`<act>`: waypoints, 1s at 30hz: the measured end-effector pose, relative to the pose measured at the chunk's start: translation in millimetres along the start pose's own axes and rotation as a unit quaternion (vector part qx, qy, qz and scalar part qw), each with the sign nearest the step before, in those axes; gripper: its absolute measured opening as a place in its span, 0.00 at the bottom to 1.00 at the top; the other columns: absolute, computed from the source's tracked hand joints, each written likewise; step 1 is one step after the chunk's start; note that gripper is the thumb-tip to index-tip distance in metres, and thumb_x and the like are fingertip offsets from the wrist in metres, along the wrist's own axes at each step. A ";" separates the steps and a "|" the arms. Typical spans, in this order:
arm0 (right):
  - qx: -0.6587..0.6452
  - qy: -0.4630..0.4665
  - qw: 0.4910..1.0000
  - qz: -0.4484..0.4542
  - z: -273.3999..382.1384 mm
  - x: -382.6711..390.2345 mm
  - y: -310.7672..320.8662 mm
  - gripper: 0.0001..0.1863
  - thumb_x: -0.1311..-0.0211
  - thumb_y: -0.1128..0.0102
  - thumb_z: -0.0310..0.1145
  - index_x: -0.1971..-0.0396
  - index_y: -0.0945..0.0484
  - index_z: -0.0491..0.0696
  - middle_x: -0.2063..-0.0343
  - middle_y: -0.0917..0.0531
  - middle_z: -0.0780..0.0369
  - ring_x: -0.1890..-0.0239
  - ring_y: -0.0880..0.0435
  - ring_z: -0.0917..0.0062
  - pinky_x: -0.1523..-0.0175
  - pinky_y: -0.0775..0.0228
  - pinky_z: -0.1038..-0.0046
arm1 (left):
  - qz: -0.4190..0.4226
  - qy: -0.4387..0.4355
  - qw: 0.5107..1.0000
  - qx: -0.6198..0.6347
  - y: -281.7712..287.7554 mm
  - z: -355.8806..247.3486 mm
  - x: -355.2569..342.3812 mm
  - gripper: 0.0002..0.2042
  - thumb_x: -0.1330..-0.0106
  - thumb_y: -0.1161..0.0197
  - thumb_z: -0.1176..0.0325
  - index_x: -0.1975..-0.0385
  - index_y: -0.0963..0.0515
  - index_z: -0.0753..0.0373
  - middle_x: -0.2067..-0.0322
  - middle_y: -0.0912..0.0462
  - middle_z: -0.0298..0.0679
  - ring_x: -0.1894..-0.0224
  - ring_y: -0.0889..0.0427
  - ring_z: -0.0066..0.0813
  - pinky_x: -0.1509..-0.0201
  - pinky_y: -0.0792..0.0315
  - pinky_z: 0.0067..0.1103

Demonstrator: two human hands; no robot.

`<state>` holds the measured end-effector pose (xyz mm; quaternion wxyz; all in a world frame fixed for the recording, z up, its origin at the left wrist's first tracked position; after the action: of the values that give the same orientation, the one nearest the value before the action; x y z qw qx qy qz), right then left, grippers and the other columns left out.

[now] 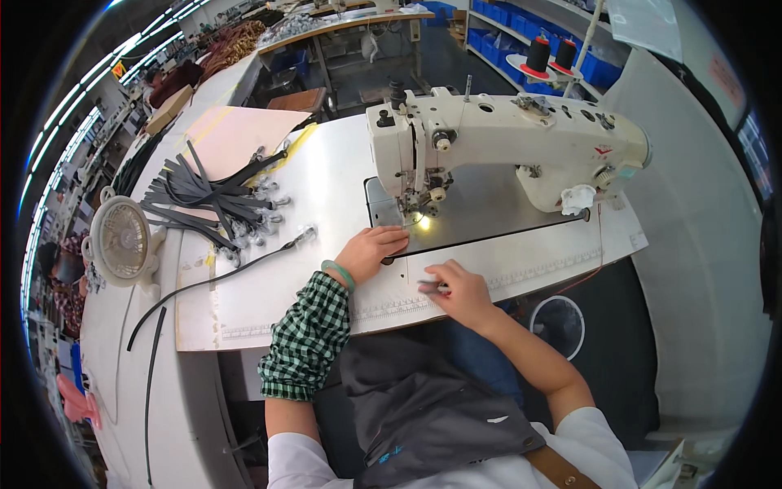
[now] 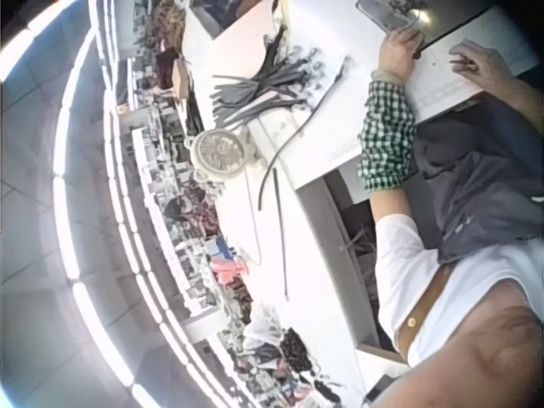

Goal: The person operates an industrial sewing machine to stitch black fabric straps. They repeatedly feed straps under the presser foot, guide them through the machine, and cut the thread after each seam. The workspace contains a pile of similar straps and a small fan.

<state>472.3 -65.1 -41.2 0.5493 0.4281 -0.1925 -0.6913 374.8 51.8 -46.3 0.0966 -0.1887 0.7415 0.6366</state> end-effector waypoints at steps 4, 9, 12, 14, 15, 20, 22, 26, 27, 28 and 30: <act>0.033 -0.108 0.994 -0.011 -24.5 -15.8 14.5 0.16 0.44 0.48 0.42 0.63 0.33 0.45 0.74 0.21 0.58 0.75 0.20 0.66 0.70 0.29 0.69 | -0.009 0.027 0.999 0.035 3.0 -0.3 0.2 0.19 0.56 0.45 0.79 0.60 0.25 0.60 0.55 0.26 0.35 0.49 0.31 0.30 0.50 0.35 0.25; 0.137 -0.084 0.987 -0.028 -42.1 -51.4 -0.2 0.13 0.39 0.55 0.39 0.67 0.34 0.43 0.76 0.23 0.56 0.77 0.22 0.62 0.73 0.31 0.65 | 0.003 0.045 0.999 0.030 6.8 0.1 9.0 0.19 0.57 0.46 0.80 0.61 0.25 0.61 0.58 0.25 0.35 0.51 0.29 0.30 0.51 0.34 0.25; 0.146 -0.078 0.986 0.021 -47.2 -72.0 -13.4 0.11 0.40 0.56 0.37 0.70 0.35 0.43 0.78 0.24 0.57 0.78 0.22 0.63 0.75 0.32 0.64 | -0.003 0.049 0.998 0.030 10.6 -3.4 13.4 0.19 0.58 0.47 0.82 0.63 0.24 0.61 0.60 0.24 0.34 0.53 0.29 0.30 0.52 0.33 0.25; 0.178 -0.072 0.981 0.021 -48.2 -78.7 -16.3 0.10 0.40 0.56 0.36 0.71 0.35 0.44 0.78 0.24 0.57 0.78 0.22 0.64 0.76 0.32 0.65 | -0.006 0.051 0.998 0.033 9.8 -4.0 12.4 0.18 0.58 0.47 0.82 0.63 0.24 0.62 0.60 0.24 0.35 0.53 0.28 0.30 0.52 0.33 0.25; 0.193 -0.066 0.979 0.022 -47.2 -81.3 -18.2 0.10 0.41 0.56 0.36 0.72 0.34 0.44 0.79 0.24 0.57 0.78 0.22 0.64 0.76 0.32 0.65 | -0.008 0.055 0.998 0.033 10.4 -3.8 13.2 0.18 0.58 0.47 0.82 0.63 0.24 0.62 0.61 0.24 0.35 0.54 0.28 0.30 0.52 0.33 0.24; 0.220 -0.058 0.974 0.000 -43.0 -86.6 -23.8 0.09 0.42 0.55 0.35 0.73 0.33 0.46 0.81 0.24 0.58 0.80 0.23 0.65 0.77 0.33 0.65 | -0.028 0.053 0.998 0.035 12.3 -5.2 13.2 0.17 0.59 0.46 0.82 0.65 0.23 0.62 0.62 0.24 0.35 0.55 0.27 0.30 0.53 0.32 0.24; 0.216 -0.046 0.975 0.004 -36.4 -92.7 -32.9 0.08 0.42 0.54 0.35 0.73 0.33 0.46 0.81 0.24 0.59 0.80 0.23 0.65 0.77 0.33 0.64 | -0.034 0.051 0.998 0.034 14.5 -5.4 17.3 0.17 0.59 0.46 0.81 0.66 0.23 0.63 0.63 0.24 0.35 0.56 0.27 0.30 0.54 0.31 0.24; 0.177 0.061 0.982 0.032 -22.8 -96.9 -37.0 0.08 0.42 0.52 0.38 0.74 0.33 0.49 0.76 0.23 0.61 0.75 0.23 0.65 0.74 0.33 0.65 | -0.047 0.027 0.998 0.023 21.0 -12.5 15.6 0.14 0.61 0.45 0.80 0.70 0.23 0.64 0.67 0.23 0.35 0.61 0.27 0.30 0.58 0.30 0.24; 0.168 0.057 0.982 0.066 -19.4 -92.2 -38.2 0.08 0.43 0.52 0.38 0.72 0.33 0.49 0.74 0.23 0.61 0.74 0.23 0.65 0.73 0.33 0.65 | -0.042 0.024 0.999 0.016 24.9 -12.9 20.5 0.13 0.61 0.44 0.80 0.71 0.23 0.64 0.69 0.24 0.35 0.62 0.27 0.31 0.59 0.30 0.24; 0.162 0.054 0.980 0.101 -13.2 -83.7 -36.9 0.08 0.43 0.52 0.37 0.71 0.32 0.48 0.73 0.23 0.61 0.73 0.23 0.65 0.72 0.33 0.65 | -0.085 0.096 0.991 -0.042 37.2 -1.4 33.5 0.11 0.60 0.45 0.80 0.73 0.24 0.64 0.69 0.24 0.36 0.62 0.27 0.31 0.59 0.30 0.25; 0.125 0.060 0.983 0.121 1.9 -56.4 -31.4 0.09 0.43 0.52 0.37 0.70 0.31 0.47 0.75 0.23 0.61 0.72 0.23 0.64 0.69 0.33 0.64 | -0.172 0.233 0.943 -0.161 64.3 20.4 66.1 0.07 0.58 0.45 0.79 0.76 0.25 0.65 0.70 0.24 0.37 0.61 0.27 0.32 0.60 0.30 0.25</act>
<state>453.8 -3.3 -41.8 0.5816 0.5074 -0.2946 -0.5635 286.7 69.1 -16.8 -0.0022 -0.4698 0.5867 0.6596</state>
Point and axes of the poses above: each hand's wrist, its own x-axis away from the middle knuckle, its own y-axis out of the back of the hand, z = x × y, the point moved 7 cm from there along -x, towards the middle knuckle
